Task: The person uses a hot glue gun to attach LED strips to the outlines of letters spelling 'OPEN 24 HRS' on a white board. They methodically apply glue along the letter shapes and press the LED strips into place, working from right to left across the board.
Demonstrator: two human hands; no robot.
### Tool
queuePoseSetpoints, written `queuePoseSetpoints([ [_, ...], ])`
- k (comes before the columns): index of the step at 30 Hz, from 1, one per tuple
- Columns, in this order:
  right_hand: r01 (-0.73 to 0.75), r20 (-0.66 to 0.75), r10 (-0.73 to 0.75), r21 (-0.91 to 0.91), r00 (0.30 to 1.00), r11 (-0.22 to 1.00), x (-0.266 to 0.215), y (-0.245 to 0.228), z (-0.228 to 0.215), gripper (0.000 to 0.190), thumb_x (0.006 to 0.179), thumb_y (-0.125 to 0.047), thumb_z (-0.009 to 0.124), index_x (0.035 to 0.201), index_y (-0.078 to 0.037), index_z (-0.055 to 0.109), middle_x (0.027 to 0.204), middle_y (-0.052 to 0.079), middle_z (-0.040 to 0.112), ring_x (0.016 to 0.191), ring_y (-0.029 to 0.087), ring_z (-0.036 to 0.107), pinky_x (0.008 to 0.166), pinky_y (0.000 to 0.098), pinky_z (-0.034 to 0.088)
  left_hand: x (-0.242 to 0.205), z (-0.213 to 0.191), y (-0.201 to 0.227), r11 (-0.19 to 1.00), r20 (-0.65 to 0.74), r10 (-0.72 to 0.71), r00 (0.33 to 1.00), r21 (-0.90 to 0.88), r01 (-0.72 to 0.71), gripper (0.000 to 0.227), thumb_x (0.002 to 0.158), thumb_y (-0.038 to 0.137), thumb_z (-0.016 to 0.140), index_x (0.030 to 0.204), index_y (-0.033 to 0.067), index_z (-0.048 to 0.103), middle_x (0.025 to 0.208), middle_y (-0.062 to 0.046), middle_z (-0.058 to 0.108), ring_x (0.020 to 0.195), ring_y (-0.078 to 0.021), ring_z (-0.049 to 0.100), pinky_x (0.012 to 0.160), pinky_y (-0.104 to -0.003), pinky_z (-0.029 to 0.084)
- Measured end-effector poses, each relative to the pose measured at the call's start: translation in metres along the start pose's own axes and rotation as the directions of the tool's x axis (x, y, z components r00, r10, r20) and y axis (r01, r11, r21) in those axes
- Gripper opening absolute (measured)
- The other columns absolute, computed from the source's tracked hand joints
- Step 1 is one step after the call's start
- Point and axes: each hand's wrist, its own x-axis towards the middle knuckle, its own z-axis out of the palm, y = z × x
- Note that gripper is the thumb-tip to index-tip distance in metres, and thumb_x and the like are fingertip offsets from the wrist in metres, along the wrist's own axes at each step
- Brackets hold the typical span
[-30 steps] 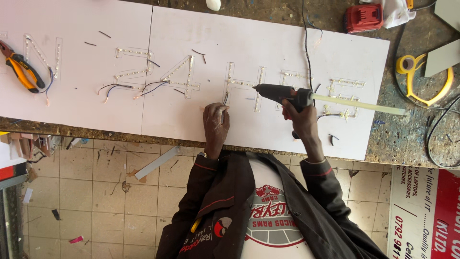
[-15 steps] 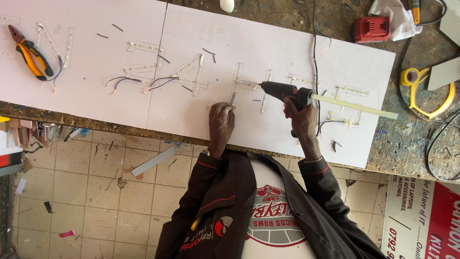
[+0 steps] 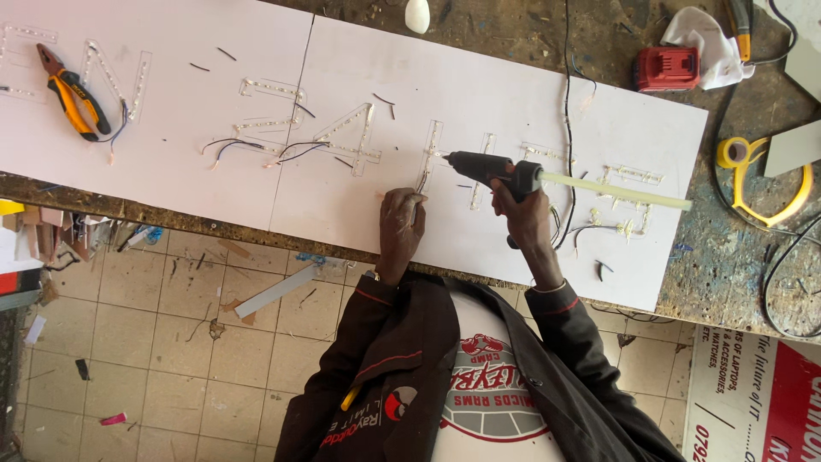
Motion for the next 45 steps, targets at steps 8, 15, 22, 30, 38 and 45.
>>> queuePoseSetpoints([
  [8, 0.001, 0.028, -0.001, -0.026, 1.000, 1.000, 0.017, -0.002, 0.017, 0.037, 0.107, -0.053, 0.080, 0.093, -0.019, 0.071, 0.058, -0.002, 0.069, 0.066, 0.019, 0.073, 0.077, 0.0354, 0.057, 0.001, -0.001, -0.001, 1.000, 0.002, -0.008, 1.000, -0.012, 0.008, 0.020, 0.101, -0.002, 0.075, 0.112, 0.0141, 0.077, 0.112, -0.006, 0.067, 0.120, -0.0325, 0.069, 0.101, -0.048, 0.057],
  [15, 0.013, -0.001, -0.013, -0.028, 1.000, 1.000, 0.023, 0.015, 0.021, 0.035, 0.109, -0.051, 0.078, 0.101, -0.017, 0.072, 0.061, 0.002, 0.071, 0.068, 0.022, 0.073, 0.078, 0.0386, 0.057, 0.001, 0.002, -0.003, 1.000, -0.006, 0.000, 1.000, 0.019, 0.000, 0.021, 0.098, -0.001, 0.076, 0.111, 0.0153, 0.077, 0.111, -0.006, 0.068, 0.117, -0.0326, 0.070, 0.098, -0.047, 0.058],
  [22, 0.034, 0.010, -0.033, -0.033, 0.999, 0.999, 0.020, 0.010, 0.018, 0.033, 0.110, -0.049, 0.079, 0.102, -0.018, 0.074, 0.061, 0.001, 0.070, 0.066, 0.021, 0.072, 0.076, 0.0357, 0.056, 0.000, 0.003, -0.005, 1.000, -0.015, 0.021, 1.000, 0.003, -0.021, 0.023, 0.099, -0.003, 0.075, 0.112, 0.0156, 0.076, 0.110, -0.005, 0.067, 0.115, -0.0312, 0.070, 0.098, -0.045, 0.057],
  [30, 0.016, 0.075, -0.012, -0.053, 0.997, 0.998, 0.013, 0.008, 0.012, 0.036, 0.107, -0.049, 0.081, 0.105, -0.014, 0.072, 0.063, 0.003, 0.072, 0.069, 0.023, 0.075, 0.079, 0.0376, 0.057, 0.001, -0.002, -0.001, 0.999, -0.053, 0.045, 0.998, -0.027, -0.046, 0.023, 0.099, -0.005, 0.075, 0.111, 0.0145, 0.078, 0.106, -0.004, 0.069, 0.114, -0.0306, 0.073, 0.101, -0.045, 0.058],
  [38, 0.024, 0.085, -0.020, -0.050, 0.996, 0.998, 0.013, 0.001, 0.010, 0.036, 0.109, -0.050, 0.081, 0.101, -0.016, 0.072, 0.061, 0.002, 0.071, 0.066, 0.022, 0.073, 0.078, 0.0370, 0.057, 0.000, -0.002, -0.003, 0.999, -0.077, 0.031, 0.997, 0.013, -0.030, 0.027, 0.099, -0.005, 0.075, 0.115, 0.0163, 0.076, 0.106, -0.004, 0.068, 0.110, -0.0306, 0.073, 0.100, -0.046, 0.057],
  [45, 0.038, 0.145, -0.025, -0.089, 0.989, 0.995, 0.017, -0.006, 0.000, 0.040, 0.108, -0.055, 0.081, 0.089, -0.020, 0.073, 0.058, 0.000, 0.070, 0.064, 0.020, 0.073, 0.078, 0.0359, 0.058, 0.014, -0.019, 0.022, 0.990, -0.153, 0.063, 0.986, 0.131, -0.043, 0.022, 0.102, 0.005, 0.082, 0.117, 0.0185, 0.074, 0.104, -0.001, 0.065, 0.105, -0.0263, 0.070, 0.106, -0.047, 0.051],
])
